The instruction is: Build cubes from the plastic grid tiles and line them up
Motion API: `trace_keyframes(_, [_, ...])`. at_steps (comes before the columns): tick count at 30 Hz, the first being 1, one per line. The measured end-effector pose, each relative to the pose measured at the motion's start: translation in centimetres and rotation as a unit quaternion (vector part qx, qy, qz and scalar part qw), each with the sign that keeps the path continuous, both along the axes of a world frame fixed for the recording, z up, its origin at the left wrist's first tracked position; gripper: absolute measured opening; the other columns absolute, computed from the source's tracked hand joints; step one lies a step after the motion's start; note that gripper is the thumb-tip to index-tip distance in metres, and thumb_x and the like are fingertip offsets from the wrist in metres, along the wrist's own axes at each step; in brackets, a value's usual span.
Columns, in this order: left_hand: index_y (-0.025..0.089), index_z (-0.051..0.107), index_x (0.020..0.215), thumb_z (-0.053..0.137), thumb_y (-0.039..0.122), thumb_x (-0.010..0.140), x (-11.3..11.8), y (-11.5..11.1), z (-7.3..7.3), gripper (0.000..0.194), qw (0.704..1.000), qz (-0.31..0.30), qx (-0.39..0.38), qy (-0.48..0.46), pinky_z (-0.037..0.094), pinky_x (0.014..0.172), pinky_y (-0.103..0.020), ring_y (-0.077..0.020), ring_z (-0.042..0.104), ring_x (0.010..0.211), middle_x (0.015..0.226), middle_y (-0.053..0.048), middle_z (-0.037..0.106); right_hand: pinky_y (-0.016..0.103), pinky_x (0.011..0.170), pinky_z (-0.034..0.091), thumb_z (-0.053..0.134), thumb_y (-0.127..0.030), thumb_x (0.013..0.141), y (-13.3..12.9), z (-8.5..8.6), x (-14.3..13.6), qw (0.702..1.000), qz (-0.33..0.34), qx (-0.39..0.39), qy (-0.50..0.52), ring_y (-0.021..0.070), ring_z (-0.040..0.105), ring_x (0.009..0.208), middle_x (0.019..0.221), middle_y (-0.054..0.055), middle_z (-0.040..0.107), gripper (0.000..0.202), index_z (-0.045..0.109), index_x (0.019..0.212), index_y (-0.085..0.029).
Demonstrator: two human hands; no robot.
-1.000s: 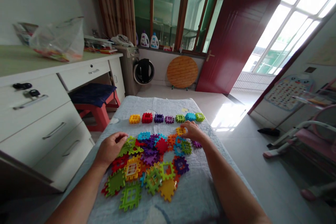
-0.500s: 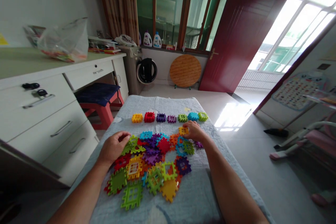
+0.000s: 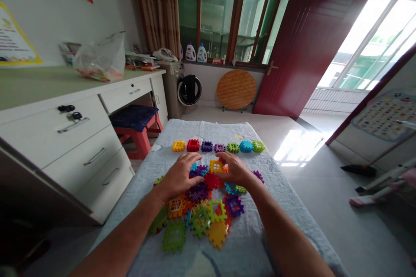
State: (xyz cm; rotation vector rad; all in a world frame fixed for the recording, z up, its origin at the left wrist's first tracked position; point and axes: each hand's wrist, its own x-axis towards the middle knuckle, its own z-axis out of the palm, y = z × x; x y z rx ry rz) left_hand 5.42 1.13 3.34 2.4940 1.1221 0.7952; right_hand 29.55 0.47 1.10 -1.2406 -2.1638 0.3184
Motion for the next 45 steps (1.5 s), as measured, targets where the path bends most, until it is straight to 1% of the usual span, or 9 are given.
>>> trace_keyframes(3, [0.017, 0.055, 0.121, 0.07, 0.049, 0.067, 1.7, 0.6, 0.9, 0.065, 0.998, -0.035, -0.04, 0.045, 0.037, 0.1, -0.038, -0.027, 0.049, 0.116, 0.124, -0.012, 0.057, 0.03, 0.074, 0.046, 0.072, -0.035, 0.068, -0.7, 0.3, -0.8, 1.0, 0.025, -0.008, 0.008, 0.017, 0.058, 0.081, 0.096, 0.006, 0.061, 0.062, 0.049, 0.123, -0.019])
trace_keyframes(7, [0.017, 0.063, 0.109, 0.065, 0.056, 0.069, 2.4, 1.4, 1.1, 0.056, 0.99, -0.075, -0.076, 0.091, 0.042, 0.089, -0.033, -0.0259, 0.058, 0.101, 0.109, -0.01, 0.064, 0.029, 0.073, 0.047, 0.072, -0.04, 0.07, -1.2, 0.7, -1.0, 0.999, 0.046, -0.01, 0.016, 0.0166, 0.058, 0.079, 0.095, 0.006, 0.062, 0.06, 0.049, 0.122, -0.019])
trace_keyframes(15, [0.017, 0.065, 0.108, 0.07, 0.042, 0.063, 2.2, 1.2, 0.8, 0.052, 0.992, -0.061, -0.097, 0.052, 0.045, 0.081, -0.029, -0.0237, 0.062, 0.092, 0.101, -0.008, 0.067, 0.033, 0.076, 0.05, 0.074, -0.041, 0.069, -1.1, 0.6, -0.5, 0.996, 0.069, -0.039, 0.029, 0.0172, 0.06, 0.083, 0.105, 0.008, 0.06, 0.067, 0.045, 0.126, -0.02])
trace_keyframes(18, [0.016, 0.064, 0.109, 0.067, 0.038, 0.063, 0.4, 2.3, 0.5, 0.051, 0.995, -0.023, -0.094, 0.015, 0.045, 0.086, -0.03, -0.0228, 0.062, 0.096, 0.105, -0.008, 0.067, 0.036, 0.078, 0.051, 0.071, -0.037, 0.071, -1.2, 1.3, 1.7, 0.999, 0.029, -0.015, 0.039, 0.0187, 0.06, 0.088, 0.115, 0.01, 0.055, 0.065, 0.043, 0.129, -0.022])
trace_keyframes(22, [0.016, 0.059, 0.114, 0.066, 0.039, 0.062, -4.2, 6.5, -0.2, 0.057, 0.992, 0.074, -0.098, -0.035, 0.046, 0.088, -0.032, -0.0231, 0.062, 0.1, 0.114, -0.009, 0.064, 0.036, 0.074, 0.053, 0.063, -0.034, 0.078, -2.0, 2.0, 6.6, 0.997, -0.068, 0.013, 0.024, 0.0187, 0.06, 0.085, 0.111, 0.01, 0.056, 0.048, 0.049, 0.122, -0.022])
trace_keyframes(27, [0.015, 0.059, 0.11, 0.066, 0.042, 0.054, -8.0, 12.1, -1.0, 0.063, 0.983, 0.133, -0.129, -0.022, 0.046, 0.089, -0.035, -0.0266, 0.06, 0.105, 0.112, -0.01, 0.064, 0.032, 0.07, 0.053, 0.055, -0.029, 0.078, -3.4, -0.5, 10.8, 0.988, -0.146, -0.032, 0.036, 0.0168, 0.062, 0.081, 0.1, 0.007, 0.06, 0.033, 0.056, 0.11, -0.02])
trace_keyframes(31, [0.014, 0.06, 0.105, 0.066, 0.039, 0.051, -8.0, 14.3, -1.2, 0.06, 0.98, 0.129, -0.15, -0.006, 0.045, 0.092, -0.034, -0.0267, 0.06, 0.104, 0.11, -0.01, 0.066, 0.029, 0.063, 0.053, 0.049, -0.029, 0.077, -4.0, -2.4, 11.1, 0.972, -0.217, -0.041, 0.08, 0.0151, 0.062, 0.071, 0.096, 0.007, 0.063, 0.027, 0.059, 0.1, -0.018])
trace_keyframes(35, [0.017, 0.062, 0.103, 0.066, 0.037, 0.048, -7.7, 15.6, -1.5, 0.058, 0.979, 0.12, -0.165, 0.015, 0.045, 0.091, -0.032, -0.0256, 0.06, 0.103, 0.11, -0.007, 0.066, 0.03, 0.058, 0.052, 0.05, -0.034, 0.074, -3.9, -2.6, 11.0, 0.957, -0.268, -0.037, 0.106, 0.0151, 0.06, 0.063, 0.089, 0.006, 0.066, 0.029, 0.06, 0.096, -0.018])
trace_keyframes(45, [0.018, 0.062, 0.097, 0.063, 0.034, 0.046, -7.9, 16.4, -2.6, 0.053, 0.973, 0.117, -0.19, 0.056, 0.046, 0.086, -0.031, -0.0269, 0.058, 0.101, 0.107, -0.006, 0.065, 0.028, 0.057, 0.051, 0.051, -0.037, 0.072, -3.3, -3.7, 11.6, 0.952, -0.274, -0.089, 0.103, 0.0138, 0.06, 0.059, 0.082, 0.005, 0.066, 0.032, 0.063, 0.095, -0.017])
